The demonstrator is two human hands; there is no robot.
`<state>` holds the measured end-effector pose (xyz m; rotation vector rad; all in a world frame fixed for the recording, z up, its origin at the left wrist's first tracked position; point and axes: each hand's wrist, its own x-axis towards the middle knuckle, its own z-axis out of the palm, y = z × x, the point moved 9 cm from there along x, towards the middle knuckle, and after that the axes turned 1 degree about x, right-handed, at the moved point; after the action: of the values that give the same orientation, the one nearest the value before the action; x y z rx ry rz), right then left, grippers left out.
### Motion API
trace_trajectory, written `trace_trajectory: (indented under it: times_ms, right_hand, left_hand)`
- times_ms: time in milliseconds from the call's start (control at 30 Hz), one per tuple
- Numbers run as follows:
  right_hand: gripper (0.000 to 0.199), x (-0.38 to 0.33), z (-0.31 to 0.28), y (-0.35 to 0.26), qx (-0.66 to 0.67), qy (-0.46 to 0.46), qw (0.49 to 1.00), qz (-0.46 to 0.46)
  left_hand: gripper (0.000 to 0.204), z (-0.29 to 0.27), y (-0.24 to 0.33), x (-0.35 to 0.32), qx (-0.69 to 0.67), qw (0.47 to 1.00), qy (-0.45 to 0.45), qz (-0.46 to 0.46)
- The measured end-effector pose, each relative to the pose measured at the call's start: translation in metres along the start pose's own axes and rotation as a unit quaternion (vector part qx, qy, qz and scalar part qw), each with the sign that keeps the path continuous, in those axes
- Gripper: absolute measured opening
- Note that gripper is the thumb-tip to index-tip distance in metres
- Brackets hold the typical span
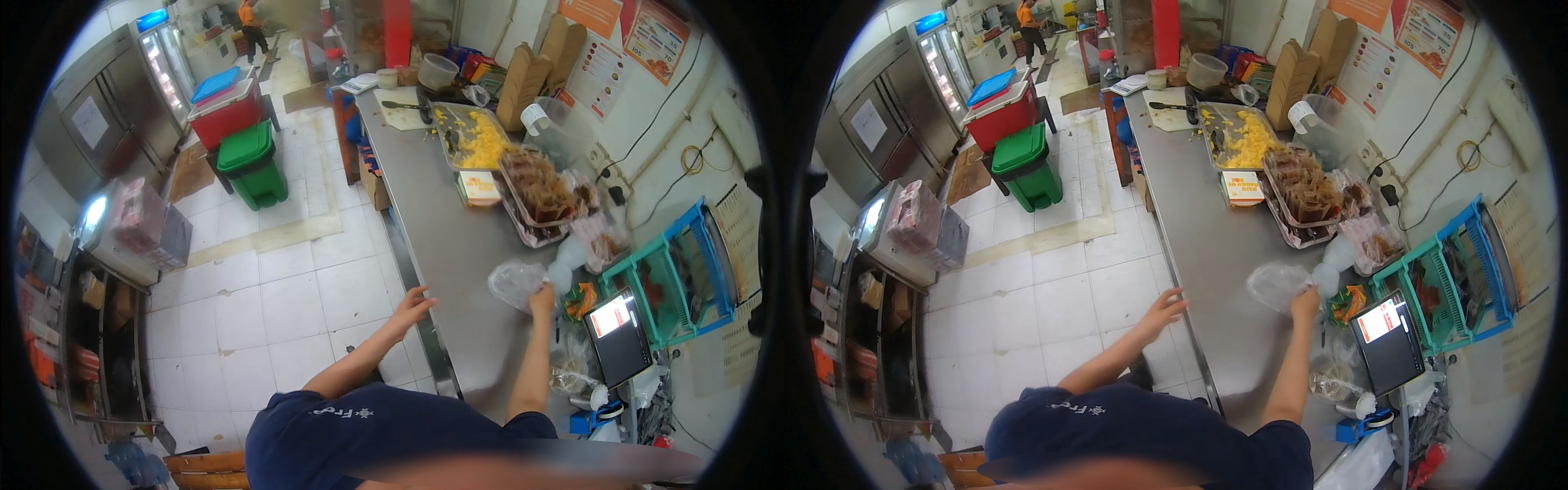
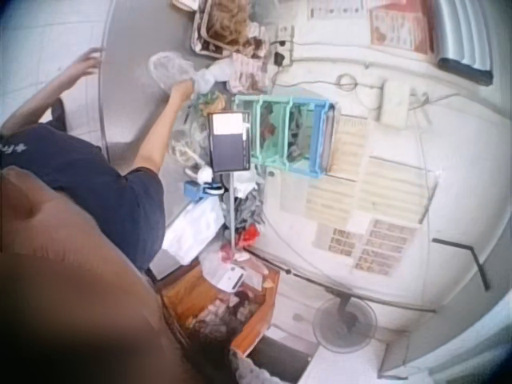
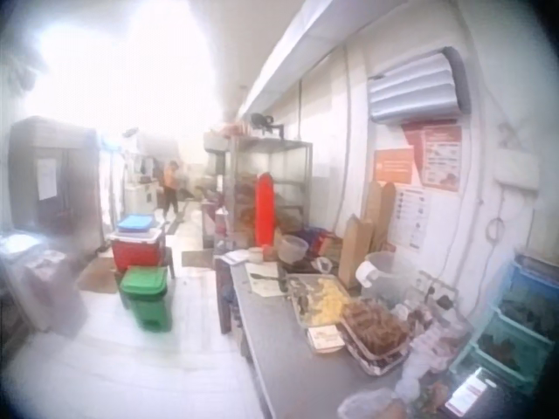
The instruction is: The person assembles small colorful paper food boxes by folding and tucking flaps, then places them on a counter. They also handle a plastic bag and a small cup of liquid, placing the cup into the bag. The person repeatedly folds and unfolds a single box multiple times.
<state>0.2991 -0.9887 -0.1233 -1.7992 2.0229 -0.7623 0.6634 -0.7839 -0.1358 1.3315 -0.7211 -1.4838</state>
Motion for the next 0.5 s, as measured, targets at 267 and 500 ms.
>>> trace_trajectory:
  times_ms: [267, 500]
  right_hand:
    - [0.027, -0.019, -0.032, -0.028, -0.234, 0.047, 0.967, 0.086]
    - [0.037, -0.074, -0.053, -0.207, -0.136, 0.382, 0.912, 0.068]
  left_hand:
    - [0.056, -0.305, -0.135, -0.084, -0.255, 0.879, 0.355, -0.189]
    - [0.053, -0.396, -0.063, -0.021, -0.266, 0.897, 0.35, -0.04]
